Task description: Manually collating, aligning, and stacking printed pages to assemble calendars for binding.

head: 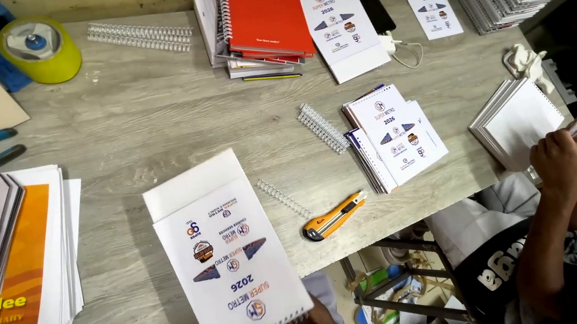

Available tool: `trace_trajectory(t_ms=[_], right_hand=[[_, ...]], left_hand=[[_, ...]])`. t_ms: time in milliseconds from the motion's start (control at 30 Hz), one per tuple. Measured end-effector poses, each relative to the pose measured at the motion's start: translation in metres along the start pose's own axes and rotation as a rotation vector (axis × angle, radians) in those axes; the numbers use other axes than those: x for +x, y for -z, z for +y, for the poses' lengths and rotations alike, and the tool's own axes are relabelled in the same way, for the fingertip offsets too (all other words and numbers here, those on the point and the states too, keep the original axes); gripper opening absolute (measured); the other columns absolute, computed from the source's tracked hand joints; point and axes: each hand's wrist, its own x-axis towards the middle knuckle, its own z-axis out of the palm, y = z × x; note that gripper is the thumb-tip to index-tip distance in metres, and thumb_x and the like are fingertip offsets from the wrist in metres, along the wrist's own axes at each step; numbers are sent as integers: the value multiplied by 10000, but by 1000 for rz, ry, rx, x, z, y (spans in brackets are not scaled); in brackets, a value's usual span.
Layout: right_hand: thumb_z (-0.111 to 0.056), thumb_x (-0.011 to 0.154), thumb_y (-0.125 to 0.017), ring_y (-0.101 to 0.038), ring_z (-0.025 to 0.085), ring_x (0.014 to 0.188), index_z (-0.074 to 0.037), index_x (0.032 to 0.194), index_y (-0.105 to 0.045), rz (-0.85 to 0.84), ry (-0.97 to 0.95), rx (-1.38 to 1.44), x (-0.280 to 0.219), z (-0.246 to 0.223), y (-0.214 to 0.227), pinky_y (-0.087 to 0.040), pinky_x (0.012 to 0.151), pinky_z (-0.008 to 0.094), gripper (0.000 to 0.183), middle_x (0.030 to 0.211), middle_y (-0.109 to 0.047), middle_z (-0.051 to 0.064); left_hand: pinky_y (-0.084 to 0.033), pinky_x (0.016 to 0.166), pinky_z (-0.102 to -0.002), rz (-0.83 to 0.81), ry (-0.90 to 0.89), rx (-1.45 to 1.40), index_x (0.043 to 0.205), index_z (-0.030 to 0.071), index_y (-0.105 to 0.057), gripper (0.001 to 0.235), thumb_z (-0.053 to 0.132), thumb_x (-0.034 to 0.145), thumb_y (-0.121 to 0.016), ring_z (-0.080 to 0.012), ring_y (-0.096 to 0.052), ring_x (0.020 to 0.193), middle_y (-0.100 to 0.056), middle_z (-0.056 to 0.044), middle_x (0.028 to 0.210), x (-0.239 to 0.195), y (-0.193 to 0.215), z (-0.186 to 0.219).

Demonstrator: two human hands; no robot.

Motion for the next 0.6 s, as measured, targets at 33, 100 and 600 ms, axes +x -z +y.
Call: trace_trajectory(t_ms=[33, 100, 600], right_hand=[[-129, 765, -862, -739, 291, 1117, 27, 1339, -606, 4, 8, 3, 3, -18, -11, -622, 959, 409, 647, 1222, -789, 198], [-146, 778, -745, -724, 402, 847, 43, 1300, -583, 250, -61, 178, 11, -54, -33, -611, 714, 501, 578, 1086, -773, 295], [-44, 917, -627, -651, 240, 768, -73, 1092, -489, 645, 502, 134, 239, -238, 197, -635, 721, 341, 225, 943, -627, 125]], left_hand=[[-410, 430, -354, -7, -4, 5, 796, -94, -778, 401, 297, 838, -696, -301, -561, 375, -660, -254, 502, -3, -10, 6], [-349, 390, -324, -79, -70, -4, 612, -60, -763, 478, 377, 799, -712, -250, -514, 323, -596, -179, 408, -9, -31, 19], [-484, 942, -485, -95, 312, 296, 1596, 138, -464, 613, 105, 1002, -614, -451, -672, 1136, -636, -313, 1383, 148, 73, 31]])
